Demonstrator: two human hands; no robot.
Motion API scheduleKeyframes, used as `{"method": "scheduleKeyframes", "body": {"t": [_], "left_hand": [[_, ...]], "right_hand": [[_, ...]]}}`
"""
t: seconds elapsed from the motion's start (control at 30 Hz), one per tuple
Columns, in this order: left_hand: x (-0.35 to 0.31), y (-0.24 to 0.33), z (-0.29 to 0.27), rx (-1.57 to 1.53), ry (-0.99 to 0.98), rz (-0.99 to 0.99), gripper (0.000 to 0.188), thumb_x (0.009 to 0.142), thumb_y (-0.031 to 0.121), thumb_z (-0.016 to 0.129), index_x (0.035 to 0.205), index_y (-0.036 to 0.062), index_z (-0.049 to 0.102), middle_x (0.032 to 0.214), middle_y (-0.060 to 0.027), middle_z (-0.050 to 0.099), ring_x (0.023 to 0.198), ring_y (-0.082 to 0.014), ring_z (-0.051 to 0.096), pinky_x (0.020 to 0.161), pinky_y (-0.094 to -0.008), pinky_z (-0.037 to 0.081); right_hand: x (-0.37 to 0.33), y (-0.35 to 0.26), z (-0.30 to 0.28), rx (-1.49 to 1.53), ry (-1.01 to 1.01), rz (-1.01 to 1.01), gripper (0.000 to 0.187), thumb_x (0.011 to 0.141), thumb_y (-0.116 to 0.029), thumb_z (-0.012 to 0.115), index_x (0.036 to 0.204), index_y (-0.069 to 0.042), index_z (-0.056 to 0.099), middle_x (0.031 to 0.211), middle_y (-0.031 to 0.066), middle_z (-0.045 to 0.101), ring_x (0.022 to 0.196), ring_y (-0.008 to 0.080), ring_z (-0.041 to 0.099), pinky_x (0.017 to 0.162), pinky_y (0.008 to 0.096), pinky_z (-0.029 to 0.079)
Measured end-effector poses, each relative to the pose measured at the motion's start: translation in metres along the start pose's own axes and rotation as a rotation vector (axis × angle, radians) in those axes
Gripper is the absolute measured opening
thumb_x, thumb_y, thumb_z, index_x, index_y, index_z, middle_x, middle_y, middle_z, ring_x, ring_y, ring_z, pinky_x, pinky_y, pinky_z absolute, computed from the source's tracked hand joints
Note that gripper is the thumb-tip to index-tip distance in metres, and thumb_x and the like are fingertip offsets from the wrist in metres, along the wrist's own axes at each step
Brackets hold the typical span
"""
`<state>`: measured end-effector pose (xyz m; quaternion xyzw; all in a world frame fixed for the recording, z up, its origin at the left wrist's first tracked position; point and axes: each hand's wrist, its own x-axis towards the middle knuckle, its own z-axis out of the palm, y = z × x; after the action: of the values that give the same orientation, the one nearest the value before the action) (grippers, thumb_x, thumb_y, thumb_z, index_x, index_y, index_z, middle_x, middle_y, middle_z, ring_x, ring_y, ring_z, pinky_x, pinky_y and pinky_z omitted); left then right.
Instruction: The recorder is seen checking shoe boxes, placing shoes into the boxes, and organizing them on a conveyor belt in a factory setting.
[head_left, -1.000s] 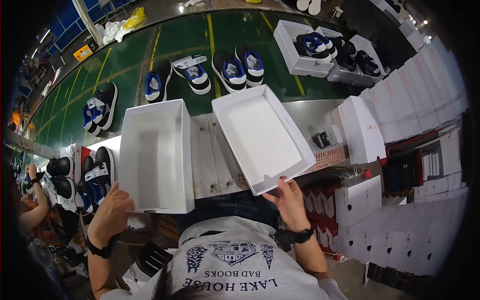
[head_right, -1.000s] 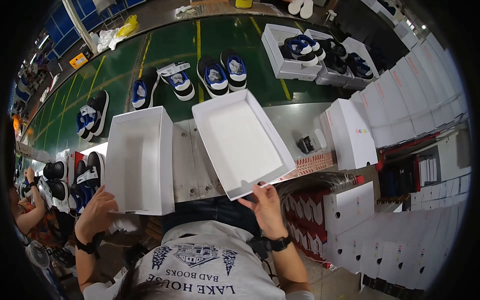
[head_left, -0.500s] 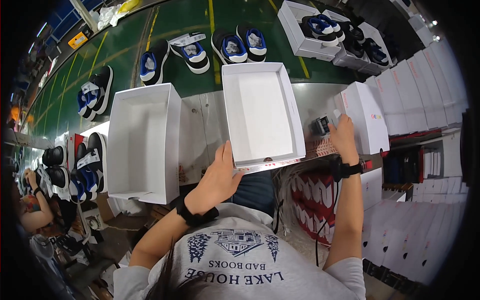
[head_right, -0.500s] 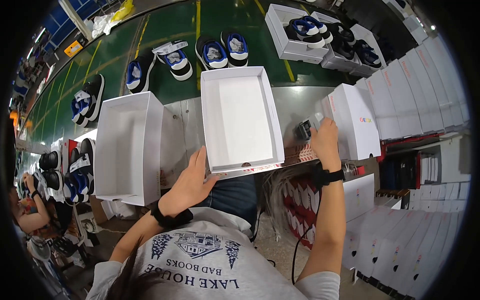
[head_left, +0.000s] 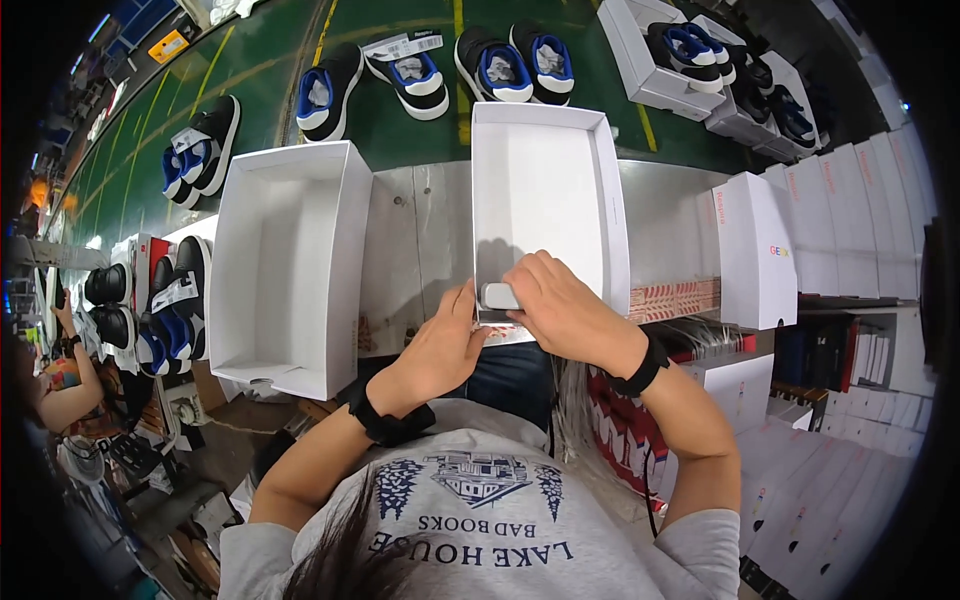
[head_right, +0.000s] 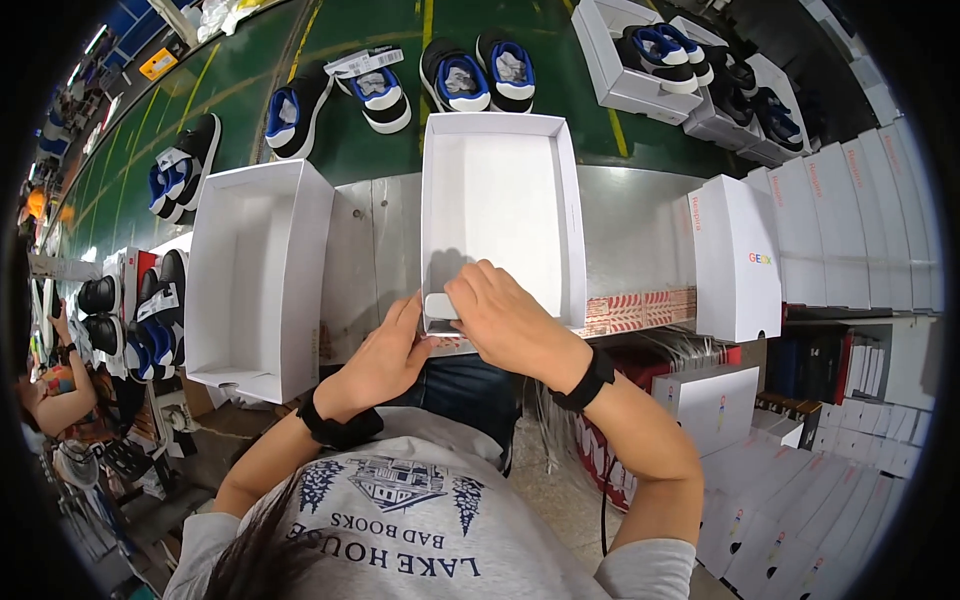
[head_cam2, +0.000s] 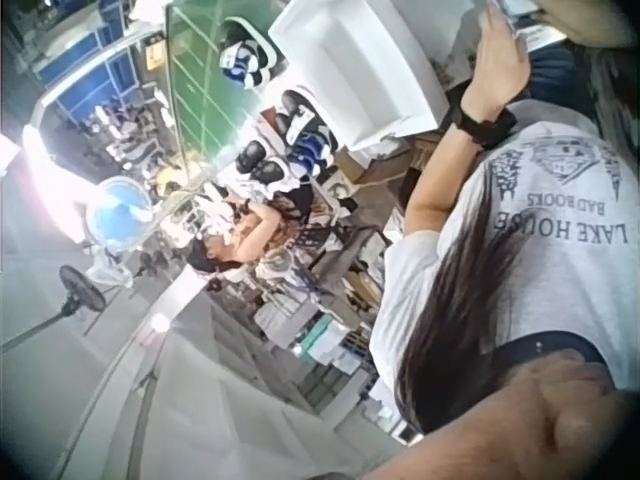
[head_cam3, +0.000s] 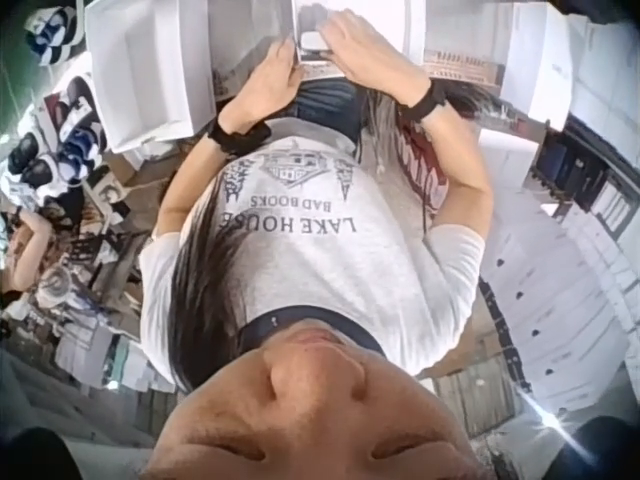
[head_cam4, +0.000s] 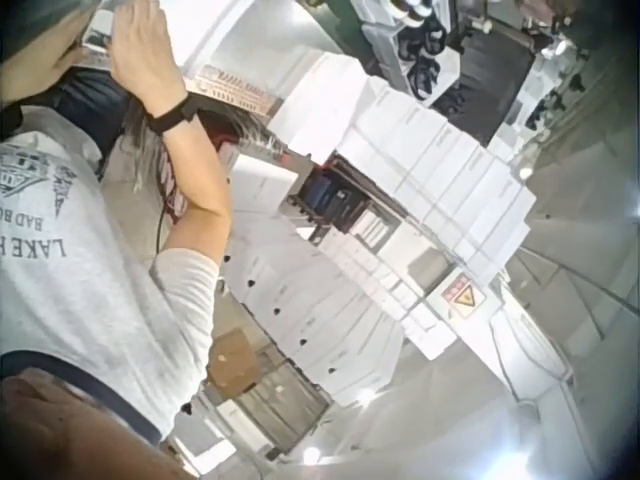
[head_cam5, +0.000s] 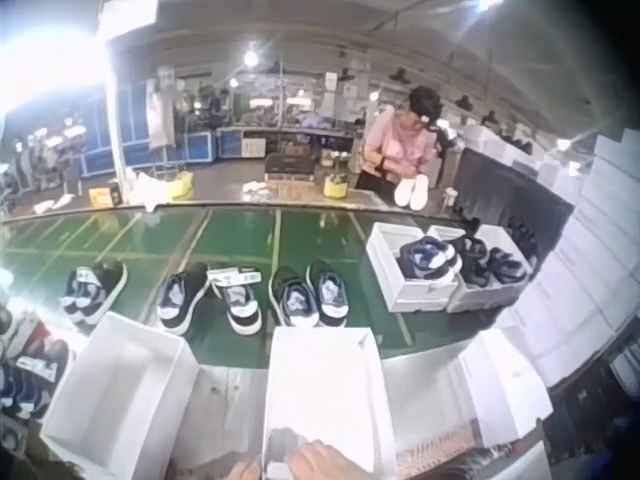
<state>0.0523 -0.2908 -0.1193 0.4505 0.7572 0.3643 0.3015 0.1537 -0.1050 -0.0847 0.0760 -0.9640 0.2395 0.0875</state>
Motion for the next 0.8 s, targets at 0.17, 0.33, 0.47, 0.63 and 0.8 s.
{"method": "scheduleKeyframes", "body": {"t": [0.17, 0.33, 0.47, 0.63, 0.8], "left_hand": [[-0.010, 0.009, -0.018, 0.018, -0.074, -0.010, 0.058, 0.091, 0.009, 0.061, 0.140, -0.0079, 0.035, 0.123, -0.0248, 0.049, 0.089, -0.0323, 0.062, 0.080, -0.0384, 0.051], [-0.037, 0.013, -0.124, 0.221, 0.401, 0.175, 0.050, 0.077, -0.007, 0.069, 0.125, 0.0050, 0.057, 0.126, -0.0135, 0.058, 0.089, -0.0211, 0.062, 0.071, -0.0298, 0.053], [-0.061, -0.059, -0.228, 0.818, 0.642, -0.088, 0.049, 0.083, 0.008, 0.069, 0.128, -0.0013, 0.051, 0.117, -0.0222, 0.055, 0.111, -0.0400, 0.052, 0.097, -0.0446, 0.042], [-0.091, -0.124, -0.268, 0.826, 0.468, -0.456, 0.047, 0.081, 0.016, 0.069, 0.122, -0.0035, 0.055, 0.114, -0.0272, 0.061, 0.103, -0.0425, 0.060, 0.087, -0.0444, 0.048], [-0.069, -0.079, -0.269, 0.543, 0.284, -0.447, 0.026, 0.079, 0.014, 0.066, 0.102, 0.0004, 0.066, 0.090, -0.0245, 0.067, 0.086, -0.0390, 0.066, 0.075, -0.0400, 0.050]], "right_hand": [[0.004, 0.010, 0.019, -0.076, -0.030, 0.003, 0.020, 0.076, -0.004, 0.058, 0.093, 0.001, 0.048, 0.092, 0.0157, 0.049, 0.088, 0.0322, 0.050, 0.078, 0.0393, 0.043], [0.002, 0.010, 0.015, -0.081, -0.122, 0.045, 0.032, 0.074, -0.004, 0.067, 0.100, 0.001, 0.049, 0.097, 0.0163, 0.049, 0.092, 0.0340, 0.050, 0.081, 0.0416, 0.042], [0.006, 0.019, -0.004, 0.002, -0.032, 0.123, 0.026, 0.078, -0.010, 0.067, 0.096, 0.001, 0.052, 0.096, 0.0191, 0.053, 0.091, 0.0357, 0.051, 0.078, 0.0445, 0.042], [-0.038, 0.067, -0.081, -0.354, 0.391, 0.565, 0.030, 0.083, -0.010, 0.066, 0.103, 0.006, 0.049, 0.100, 0.0271, 0.053, 0.095, 0.0439, 0.050, 0.082, 0.0500, 0.041], [-0.119, 0.117, -0.067, -0.312, 0.347, 0.881, 0.038, 0.085, -0.012, 0.067, 0.111, 0.008, 0.048, 0.106, 0.0274, 0.054, 0.103, 0.0437, 0.051, 0.084, 0.0502, 0.041]]}}
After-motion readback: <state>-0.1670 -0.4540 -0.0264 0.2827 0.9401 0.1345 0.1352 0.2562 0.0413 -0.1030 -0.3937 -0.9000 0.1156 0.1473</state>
